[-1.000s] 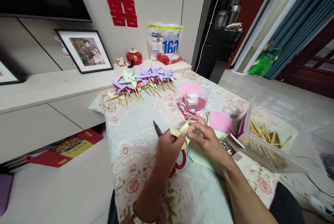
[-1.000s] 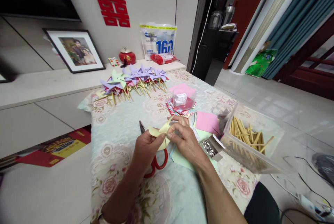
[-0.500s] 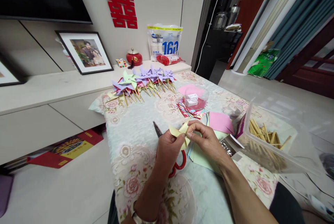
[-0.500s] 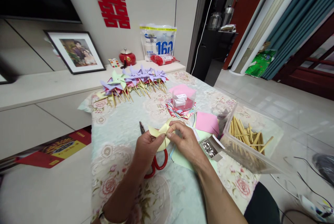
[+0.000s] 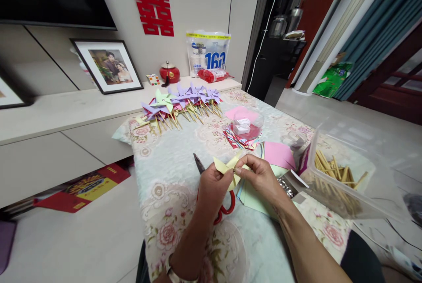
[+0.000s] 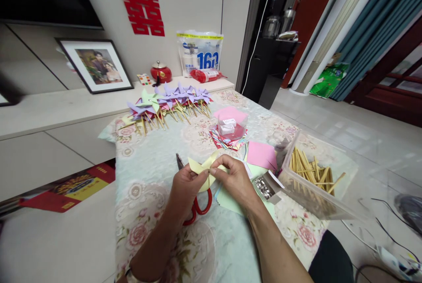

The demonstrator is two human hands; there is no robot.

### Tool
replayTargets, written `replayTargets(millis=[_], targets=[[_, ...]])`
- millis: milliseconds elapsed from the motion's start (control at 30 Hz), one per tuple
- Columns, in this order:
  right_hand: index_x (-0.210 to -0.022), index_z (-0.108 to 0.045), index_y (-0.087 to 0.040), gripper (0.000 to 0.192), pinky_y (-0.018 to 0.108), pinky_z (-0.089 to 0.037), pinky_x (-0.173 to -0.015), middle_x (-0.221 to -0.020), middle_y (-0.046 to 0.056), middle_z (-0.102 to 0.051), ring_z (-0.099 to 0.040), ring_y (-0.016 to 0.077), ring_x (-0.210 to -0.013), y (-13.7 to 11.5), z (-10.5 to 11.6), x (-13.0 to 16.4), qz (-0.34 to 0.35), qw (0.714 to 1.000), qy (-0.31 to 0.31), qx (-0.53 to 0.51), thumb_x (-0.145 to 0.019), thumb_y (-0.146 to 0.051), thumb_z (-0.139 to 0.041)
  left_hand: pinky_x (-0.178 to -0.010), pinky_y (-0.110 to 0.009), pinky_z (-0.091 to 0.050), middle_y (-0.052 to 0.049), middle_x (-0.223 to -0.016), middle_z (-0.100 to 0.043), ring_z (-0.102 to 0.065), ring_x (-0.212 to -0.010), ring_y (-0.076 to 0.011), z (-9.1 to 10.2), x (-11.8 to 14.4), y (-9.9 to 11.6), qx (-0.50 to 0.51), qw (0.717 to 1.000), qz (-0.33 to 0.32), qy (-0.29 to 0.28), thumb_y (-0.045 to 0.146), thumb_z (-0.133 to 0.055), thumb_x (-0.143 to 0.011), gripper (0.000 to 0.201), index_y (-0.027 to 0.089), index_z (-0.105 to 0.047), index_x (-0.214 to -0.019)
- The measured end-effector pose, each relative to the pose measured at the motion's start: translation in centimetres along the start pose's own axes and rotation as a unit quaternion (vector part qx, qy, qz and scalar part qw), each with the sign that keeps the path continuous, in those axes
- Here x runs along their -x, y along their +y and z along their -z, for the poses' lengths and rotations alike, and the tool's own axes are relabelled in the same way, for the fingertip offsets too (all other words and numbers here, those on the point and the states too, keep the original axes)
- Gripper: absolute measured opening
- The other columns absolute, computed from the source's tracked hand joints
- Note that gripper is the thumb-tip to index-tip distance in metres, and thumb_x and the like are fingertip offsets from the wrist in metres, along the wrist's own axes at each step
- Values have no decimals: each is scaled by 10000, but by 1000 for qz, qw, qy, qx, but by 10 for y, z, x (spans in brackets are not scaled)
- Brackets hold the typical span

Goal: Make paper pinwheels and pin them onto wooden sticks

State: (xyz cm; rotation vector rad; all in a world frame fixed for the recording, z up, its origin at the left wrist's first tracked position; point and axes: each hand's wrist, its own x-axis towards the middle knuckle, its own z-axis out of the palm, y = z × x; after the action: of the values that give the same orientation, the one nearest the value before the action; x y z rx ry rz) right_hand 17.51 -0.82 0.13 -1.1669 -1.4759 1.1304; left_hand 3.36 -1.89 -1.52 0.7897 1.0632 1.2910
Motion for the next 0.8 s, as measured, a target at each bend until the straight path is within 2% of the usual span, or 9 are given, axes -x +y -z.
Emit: replayTargets(millis=[300, 600, 800], targets=[[-746, -662, -197, 96, 299, -425, -737, -774, -1, -661, -583, 178, -759, 0, -2, 1, 3, 1000, 12, 22, -776, -283, -690, -529, -216, -476, -6, -689, -731, -664, -611, -162, 0, -1, -1, -25, 1000, 9, 11, 251, -736, -635, 273, 139, -702, -881], [-746, -660, -196, 113, 308, -426, -732, -758, 9, -661, -575, 187, -750, -3, -4, 3, 6, 997, 31, 74, -797, -297, -668, -540, -227, -486, -10, -680, -731, -658, -589, -163, 0, 2, 0, -36, 999, 1, 9, 253, -754, -629, 265, 143, -712, -865], [-820, -657, -197, 106, 309, -439, -751, -828, 21, -667, -595, 193, -801, -1, -5, 2, 21, 997, 41, 62, -800, -299, -675, -530, -232, -485, -16, -675, -732, -653, -573, -166, -1, 3, 4, -32, 999, 31, 13, 253, -747, -617, 280, 142, -709, -871]])
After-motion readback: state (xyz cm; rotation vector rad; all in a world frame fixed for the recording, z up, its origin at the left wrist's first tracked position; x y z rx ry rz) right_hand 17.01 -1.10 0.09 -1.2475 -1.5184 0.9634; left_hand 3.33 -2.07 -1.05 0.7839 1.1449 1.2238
